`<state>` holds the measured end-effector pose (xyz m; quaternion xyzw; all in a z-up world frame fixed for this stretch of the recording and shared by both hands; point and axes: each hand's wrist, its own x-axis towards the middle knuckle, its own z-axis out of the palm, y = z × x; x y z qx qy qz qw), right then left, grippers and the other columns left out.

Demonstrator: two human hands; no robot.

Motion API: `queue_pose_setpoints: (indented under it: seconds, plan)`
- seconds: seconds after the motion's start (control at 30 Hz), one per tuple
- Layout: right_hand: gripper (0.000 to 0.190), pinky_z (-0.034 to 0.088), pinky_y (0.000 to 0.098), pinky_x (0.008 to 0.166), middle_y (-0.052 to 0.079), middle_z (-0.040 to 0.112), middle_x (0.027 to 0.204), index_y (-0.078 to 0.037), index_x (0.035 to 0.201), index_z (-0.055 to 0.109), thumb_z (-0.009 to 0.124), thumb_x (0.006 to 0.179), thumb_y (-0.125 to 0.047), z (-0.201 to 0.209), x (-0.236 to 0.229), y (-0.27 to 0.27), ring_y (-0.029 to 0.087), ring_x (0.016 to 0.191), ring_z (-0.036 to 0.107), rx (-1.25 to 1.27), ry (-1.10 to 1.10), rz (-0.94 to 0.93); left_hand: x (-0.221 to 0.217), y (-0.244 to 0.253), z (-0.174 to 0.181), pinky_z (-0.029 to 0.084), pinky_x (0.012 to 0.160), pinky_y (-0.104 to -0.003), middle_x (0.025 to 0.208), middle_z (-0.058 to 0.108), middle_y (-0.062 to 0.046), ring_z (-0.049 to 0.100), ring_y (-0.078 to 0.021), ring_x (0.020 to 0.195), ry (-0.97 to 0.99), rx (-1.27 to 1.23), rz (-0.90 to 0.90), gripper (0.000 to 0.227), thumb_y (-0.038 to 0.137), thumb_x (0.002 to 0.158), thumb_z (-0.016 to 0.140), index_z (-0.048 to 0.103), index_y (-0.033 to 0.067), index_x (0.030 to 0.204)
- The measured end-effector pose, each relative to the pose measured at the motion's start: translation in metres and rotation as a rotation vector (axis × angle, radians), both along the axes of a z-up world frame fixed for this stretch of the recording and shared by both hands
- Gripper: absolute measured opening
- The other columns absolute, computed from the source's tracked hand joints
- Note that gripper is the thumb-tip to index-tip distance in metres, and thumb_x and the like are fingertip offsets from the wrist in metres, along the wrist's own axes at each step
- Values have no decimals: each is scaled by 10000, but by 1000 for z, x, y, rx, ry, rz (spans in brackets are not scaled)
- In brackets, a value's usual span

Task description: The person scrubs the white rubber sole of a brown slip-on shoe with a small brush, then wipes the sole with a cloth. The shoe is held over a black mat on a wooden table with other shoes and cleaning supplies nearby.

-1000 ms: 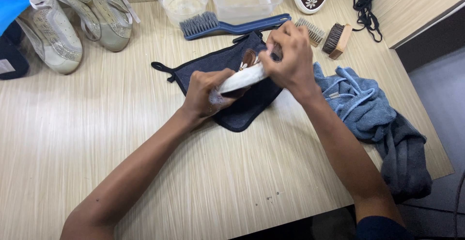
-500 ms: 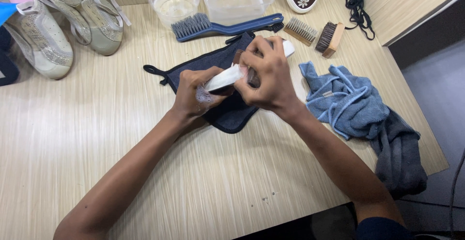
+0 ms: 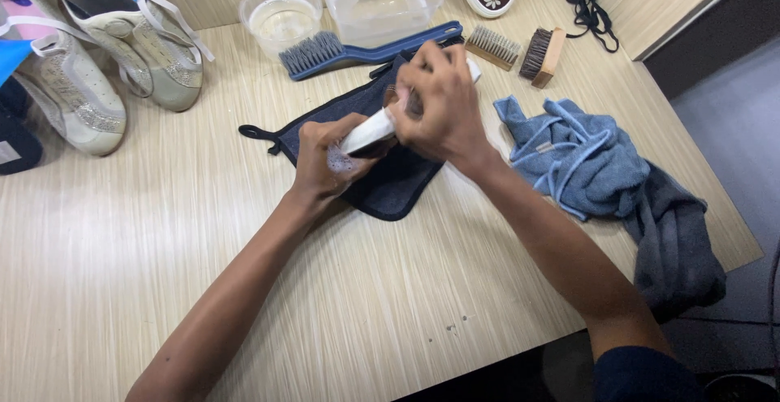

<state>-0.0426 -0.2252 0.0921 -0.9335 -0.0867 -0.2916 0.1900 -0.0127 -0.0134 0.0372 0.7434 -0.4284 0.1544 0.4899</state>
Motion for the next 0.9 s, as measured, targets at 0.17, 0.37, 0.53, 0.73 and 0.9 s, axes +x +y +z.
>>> queue_pose_setpoints:
  seconds: [0.17,0.37,0.53,0.73,0.9]
  plan:
    - [274,466,461,793,111,497,947,-100,783,622,588,777,-371,10,-16,24,336,988,447,1,44,5,2,4,-4,327,514,-272,633,574,29,478,-72,534,15,-17,-50,148,190,859,813,692,116,903]
    - [175,127,768,1223,86,526,928,-145,729,521,556,838,-277,16,-13,34,275,940,587,48,49,-84,-3,6,-4,325,516,-261,638,595,40,514,-66,541,10,-23,-37,181,213,855,857,719,131,938]
    - [236,401,439,726,78,545,880,-136,732,608,593,830,-350,14,4,11,288,880,433,-57,-15,-200,6,4,-6,285,540,-262,619,456,57,396,-59,557,59,9,2,235,237,792,874,666,159,868]
    - [312,401,459,744,85,546,886,-104,768,606,555,862,-397,4,7,-7,291,876,438,-32,43,-221,8,-2,-15,272,520,-279,598,451,41,385,-69,539,26,1,34,255,247,750,899,683,156,851]
    - [200,479,511,809,40,435,742,-90,619,612,630,642,-288,22,-17,19,335,806,548,12,7,-88,0,2,-9,590,620,-405,691,740,-160,762,-387,705,233,-28,8,253,169,686,910,761,105,879]
